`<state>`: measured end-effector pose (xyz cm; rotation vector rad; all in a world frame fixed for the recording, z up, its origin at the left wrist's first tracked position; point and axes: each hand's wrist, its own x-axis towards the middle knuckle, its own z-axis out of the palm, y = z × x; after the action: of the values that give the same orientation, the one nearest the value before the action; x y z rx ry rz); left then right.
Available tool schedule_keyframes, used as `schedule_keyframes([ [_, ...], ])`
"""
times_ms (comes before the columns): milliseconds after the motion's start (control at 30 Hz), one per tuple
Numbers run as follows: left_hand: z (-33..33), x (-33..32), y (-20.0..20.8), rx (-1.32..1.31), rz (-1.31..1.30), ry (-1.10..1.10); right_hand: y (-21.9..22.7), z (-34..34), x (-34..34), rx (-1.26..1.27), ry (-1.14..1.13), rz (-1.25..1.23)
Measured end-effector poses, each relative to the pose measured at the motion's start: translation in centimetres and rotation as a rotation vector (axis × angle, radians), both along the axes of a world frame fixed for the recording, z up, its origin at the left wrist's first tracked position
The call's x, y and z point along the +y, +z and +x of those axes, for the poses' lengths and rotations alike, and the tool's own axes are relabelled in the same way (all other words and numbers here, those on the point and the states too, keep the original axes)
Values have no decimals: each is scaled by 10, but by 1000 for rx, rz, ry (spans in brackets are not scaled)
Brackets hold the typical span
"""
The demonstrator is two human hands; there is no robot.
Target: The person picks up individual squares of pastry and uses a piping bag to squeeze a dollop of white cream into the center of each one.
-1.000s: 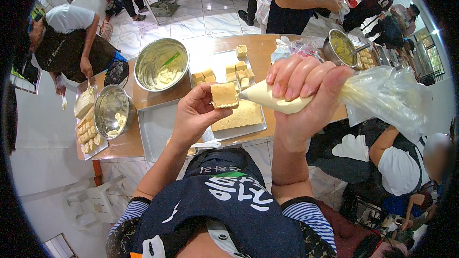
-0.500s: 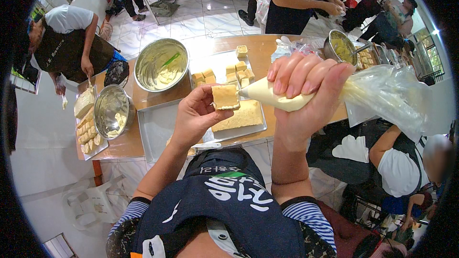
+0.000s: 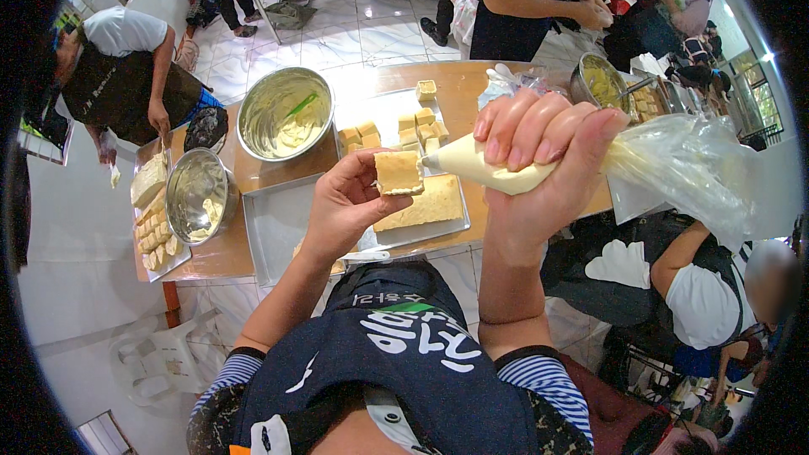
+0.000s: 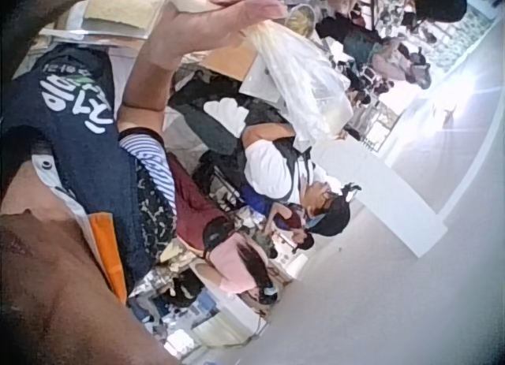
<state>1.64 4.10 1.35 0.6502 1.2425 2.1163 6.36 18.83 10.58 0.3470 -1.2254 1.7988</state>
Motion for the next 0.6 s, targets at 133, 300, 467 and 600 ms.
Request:
schedule_keyframes([
  [133, 1, 0, 1, 4, -7, 6, 0, 0, 1, 13, 16, 22],
  [300, 2, 0, 0, 27, -10, 7, 1, 0, 1, 20, 10, 4],
  [467, 2, -1, 0, 49, -32, 9, 2, 1, 0, 2, -9, -4],
  [600, 2, -1, 0, 51, -28, 8, 3, -1, 1, 15, 13, -17],
])
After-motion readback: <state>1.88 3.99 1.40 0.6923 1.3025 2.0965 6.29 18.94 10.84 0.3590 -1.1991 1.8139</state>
